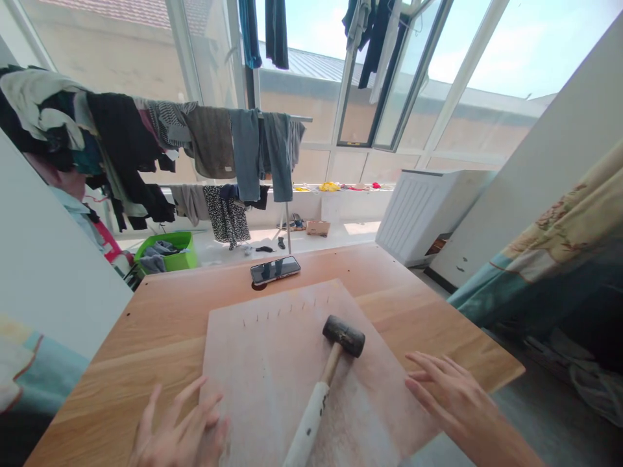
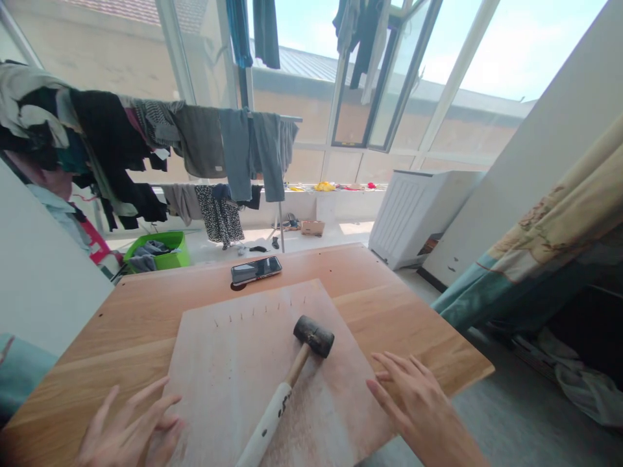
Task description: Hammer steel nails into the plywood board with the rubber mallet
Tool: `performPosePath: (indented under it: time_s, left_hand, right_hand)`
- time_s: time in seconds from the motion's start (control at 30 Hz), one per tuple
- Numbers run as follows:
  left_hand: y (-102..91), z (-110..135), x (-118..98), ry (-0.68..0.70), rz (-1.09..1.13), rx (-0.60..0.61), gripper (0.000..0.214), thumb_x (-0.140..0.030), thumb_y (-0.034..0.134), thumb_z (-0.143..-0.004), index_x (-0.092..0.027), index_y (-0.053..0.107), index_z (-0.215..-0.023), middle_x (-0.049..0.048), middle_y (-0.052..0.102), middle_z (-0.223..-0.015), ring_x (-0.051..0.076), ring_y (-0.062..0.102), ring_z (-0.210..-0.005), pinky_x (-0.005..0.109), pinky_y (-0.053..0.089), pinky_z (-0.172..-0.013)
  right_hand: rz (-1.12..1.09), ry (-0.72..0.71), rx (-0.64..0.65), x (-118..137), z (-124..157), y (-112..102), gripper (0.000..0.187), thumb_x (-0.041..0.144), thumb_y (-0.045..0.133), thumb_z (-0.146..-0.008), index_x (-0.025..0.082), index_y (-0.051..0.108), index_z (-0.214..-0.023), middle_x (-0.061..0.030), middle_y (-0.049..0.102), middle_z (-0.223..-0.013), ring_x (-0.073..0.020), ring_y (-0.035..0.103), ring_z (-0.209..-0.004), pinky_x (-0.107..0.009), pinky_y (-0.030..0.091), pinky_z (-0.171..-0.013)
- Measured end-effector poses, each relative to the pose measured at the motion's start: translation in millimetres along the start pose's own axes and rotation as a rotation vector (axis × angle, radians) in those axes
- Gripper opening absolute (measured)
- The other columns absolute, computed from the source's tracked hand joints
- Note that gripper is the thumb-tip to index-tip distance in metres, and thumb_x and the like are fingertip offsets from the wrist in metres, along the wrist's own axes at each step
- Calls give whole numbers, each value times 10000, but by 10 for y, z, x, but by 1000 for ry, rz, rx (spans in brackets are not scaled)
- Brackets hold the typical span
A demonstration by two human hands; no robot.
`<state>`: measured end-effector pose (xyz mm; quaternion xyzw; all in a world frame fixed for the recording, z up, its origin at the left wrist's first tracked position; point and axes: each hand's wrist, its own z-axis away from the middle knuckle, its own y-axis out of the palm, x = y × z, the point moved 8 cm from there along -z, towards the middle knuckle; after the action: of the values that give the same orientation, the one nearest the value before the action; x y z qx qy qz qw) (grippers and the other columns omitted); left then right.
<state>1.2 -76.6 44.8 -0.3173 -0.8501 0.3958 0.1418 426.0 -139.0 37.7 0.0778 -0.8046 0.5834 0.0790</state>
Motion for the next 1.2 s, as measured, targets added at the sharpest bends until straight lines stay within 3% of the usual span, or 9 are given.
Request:
performPosePath:
  time_s: [0.1, 0.17, 0.23, 0.33, 0.43, 0.57, 0.8, 1.03, 1.2]
  left_hand:
    - [27, -182, 263, -108, 75, 44, 214, -420, 570, -912, -293, 687, -1040, 4, 744, -882, 241, 709, -892, 430, 503, -979]
    - [144, -346, 483, -260, 163, 98, 263, -453, 527, -941, -268, 695, -1026, 14, 697, -862, 208, 692, -796, 333, 555, -769]
    - [297, -514, 674, -402, 225, 137, 304, -487, 525, -943, -255, 701, -1032, 12, 640, -857, 178, 665, -720, 284, 544, -671]
    - [477, -757, 829, -474, 307, 115, 338, -536, 591, -887, -246, 729, -991, 14, 579, -874, 176, 641, -720, 292, 547, -688]
    - [622, -885, 897, -500, 386, 110, 347, -552, 618, -847, -239, 754, -911, 45, 572, -980, 218, 660, -872, 340, 558, -786]
    - [734, -893, 925, -551, 442, 114, 304, -512, 632, -826, -239, 765, -844, 68, 577, -1069, 255, 650, -984, 403, 539, -887]
    - [806, -836, 923, -564, 459, 99, 235, -445, 628, -838, -245, 752, -829, 58, 590, -1061, 244, 646, -958, 390, 526, -875]
    - [848, -786, 941, -570, 488, 110, 206, -418, 628, -844, -245, 736, -811, 41, 634, -1013, 222, 647, -910, 354, 519, -873]
    - [920, -759, 936, -577, 570, 150, 225, -430, 618, -851, -239, 733, -820, 40, 676, -970, 218, 663, -892, 342, 529, -859]
  right_hand:
    - [-118, 74, 37, 181, -458, 28, 342, 476, 491, -984, 252, 704, -1129, -88, 749, -1062, -258, 708, -992, -391, 560, -873]
    - [-179, 29, 94, 423, -833, 93, 312, 416, 475, -998, 232, 708, -1095, -71, 723, -971, -210, 693, -807, -339, 549, -756]
    - [-175, -13, 95, 633, -1205, 131, 289, 351, 489, -990, 193, 711, -1089, -57, 693, -894, -196, 664, -765, -329, 516, -752]
    - [-169, -43, 122, 821, -1655, 254, 236, 289, 538, -958, 161, 725, -1022, -49, 680, -891, -176, 643, -751, -306, 480, -754]
    - [-155, -63, 171, 898, -1908, 431, 163, 270, 615, -904, 162, 738, -893, -44, 685, -848, -185, 639, -788, -296, 454, -765]
    - [-151, -59, 224, 906, -2000, 638, 135, 263, 667, -864, 163, 730, -798, -65, 703, -820, -200, 631, -767, -297, 433, -728]
    - [-224, -25, 238, 853, -1953, 792, 160, 257, 615, -879, 178, 709, -775, -61, 708, -757, -201, 630, -722, -288, 414, -661]
    - [-380, 0, 193, 770, -1941, 876, 118, 264, 633, -817, 195, 689, -739, -21, 682, -692, -183, 613, -682, -285, 432, -652]
    - [-531, 33, 136, 662, -1903, 962, 187, 361, 649, -792, 192, 712, -842, -7, 692, -699, -173, 629, -658, -278, 488, -634]
